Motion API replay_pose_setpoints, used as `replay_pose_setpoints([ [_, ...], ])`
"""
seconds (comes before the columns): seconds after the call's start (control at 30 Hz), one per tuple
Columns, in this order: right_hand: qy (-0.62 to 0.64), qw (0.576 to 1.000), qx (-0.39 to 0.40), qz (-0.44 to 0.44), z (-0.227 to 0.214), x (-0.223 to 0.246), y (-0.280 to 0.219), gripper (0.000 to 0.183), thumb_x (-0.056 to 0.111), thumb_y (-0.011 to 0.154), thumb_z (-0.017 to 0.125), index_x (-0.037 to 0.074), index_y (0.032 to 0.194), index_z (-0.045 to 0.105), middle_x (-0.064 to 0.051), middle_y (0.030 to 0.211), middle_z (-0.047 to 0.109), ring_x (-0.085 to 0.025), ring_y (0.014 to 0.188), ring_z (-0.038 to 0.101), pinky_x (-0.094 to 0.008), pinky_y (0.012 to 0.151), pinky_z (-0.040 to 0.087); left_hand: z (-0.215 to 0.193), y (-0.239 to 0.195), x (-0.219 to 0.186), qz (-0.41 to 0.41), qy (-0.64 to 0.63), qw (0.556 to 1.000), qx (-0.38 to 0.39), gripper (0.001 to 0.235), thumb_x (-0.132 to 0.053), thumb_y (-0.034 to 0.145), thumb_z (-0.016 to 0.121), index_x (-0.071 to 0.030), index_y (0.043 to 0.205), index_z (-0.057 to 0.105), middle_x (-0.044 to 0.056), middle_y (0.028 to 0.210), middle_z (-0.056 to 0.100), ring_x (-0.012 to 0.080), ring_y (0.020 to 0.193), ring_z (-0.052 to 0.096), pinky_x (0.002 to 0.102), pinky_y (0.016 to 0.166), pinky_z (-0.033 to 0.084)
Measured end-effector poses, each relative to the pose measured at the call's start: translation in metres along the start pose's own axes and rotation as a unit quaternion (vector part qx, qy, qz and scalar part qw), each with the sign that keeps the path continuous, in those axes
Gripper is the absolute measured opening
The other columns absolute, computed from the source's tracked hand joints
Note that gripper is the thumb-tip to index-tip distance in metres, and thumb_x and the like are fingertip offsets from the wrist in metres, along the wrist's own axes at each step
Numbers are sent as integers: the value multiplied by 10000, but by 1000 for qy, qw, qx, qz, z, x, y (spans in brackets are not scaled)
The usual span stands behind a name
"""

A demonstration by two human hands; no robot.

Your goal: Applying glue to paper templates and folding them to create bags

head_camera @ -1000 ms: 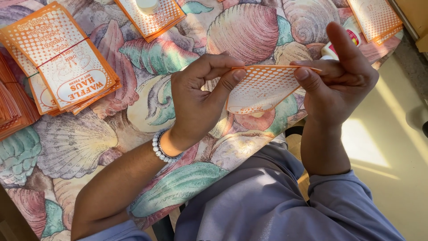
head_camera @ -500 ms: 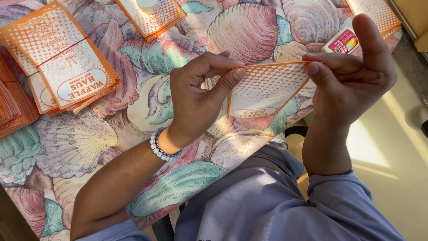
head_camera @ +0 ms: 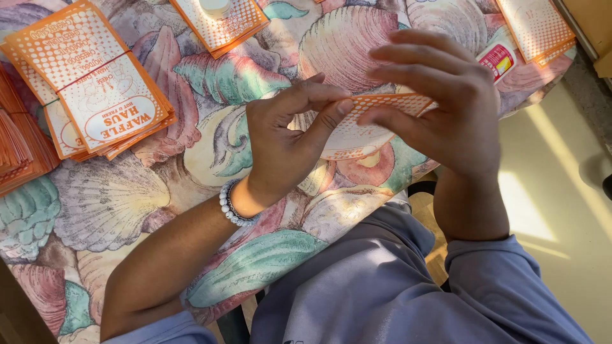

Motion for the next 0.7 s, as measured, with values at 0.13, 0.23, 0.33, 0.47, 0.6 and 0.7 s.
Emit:
replay_pose_setpoints([
  [0.13, 31, 999, -26, 16, 2, 3, 6, 157, -9, 993, 877, -72, 912, 759, -178, 973, 754, -413, 1096, 722, -471, 974, 572, -3, 1, 4, -12, -12, 1000, 1, 51, -124, 980, 759, -90, 1017, 748, 55, 978, 779, 165, 896, 782, 445, 1118, 604],
  [0.23, 98, 992, -76, 36, -3, -14, -12, 183, -116, 973, 841, -131, 850, 706, -247, 904, 708, -429, 982, 721, -524, 1020, 596, -8, 2, 10, -9, -25, 999, -25, 46, -86, 972, 767, -71, 1011, 747, 54, 956, 772, 136, 809, 745, 434, 1106, 643],
  [0.33, 156, 971, -136, 122, 1, -43, -50, 330, 115, 957, 816, -129, 1068, 623, -335, 1169, 692, -396, 1137, 714, -464, 1027, 586, -12, 0, 34, -75, -110, 990, -54, 99, -73, 983, 778, -112, 1066, 741, 52, 962, 782, 114, 819, 746, 222, 752, 653],
  [0.47, 264, 926, -123, 241, 42, -62, -91, 890, 31, 817, 856, 5, 1559, 365, -211, 1414, 606, -187, 948, 504, -330, 831, 477, -14, 0, 68, -183, -327, 921, -105, 132, -88, 958, 775, -68, 1085, 741, 68, 1035, 780, 160, 971, 741, 280, 859, 633],
  [0.6, 161, 938, -114, 287, 27, -70, -101, 1009, -67, 913, 890, -24, 1659, 212, -146, 937, 723, -90, 1059, 590, -319, 1353, 258, -32, 12, 71, -162, -282, 942, -79, 447, -37, 988, 706, 25, 1408, 567, 64, 890, 755, 210, 856, 736, 400, 779, 678],
  [0.7, 25, 983, 25, 183, 9, -58, -94, 1042, 242, 901, 892, 19, 1679, 235, -144, 1227, 766, -236, 1510, 445, -381, 1216, 361, -25, 31, 57, -189, -153, 959, 148, 411, -30, 996, 701, -53, 1372, 536, 168, 1228, 740, 139, 1033, 713, 259, 827, 590],
])
Point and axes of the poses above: each hand's wrist, its own y-axis towards the middle knuckle, its own z-axis out of the palm, x = y × z, the point moved 6 cm from there along y, towards the middle knuckle
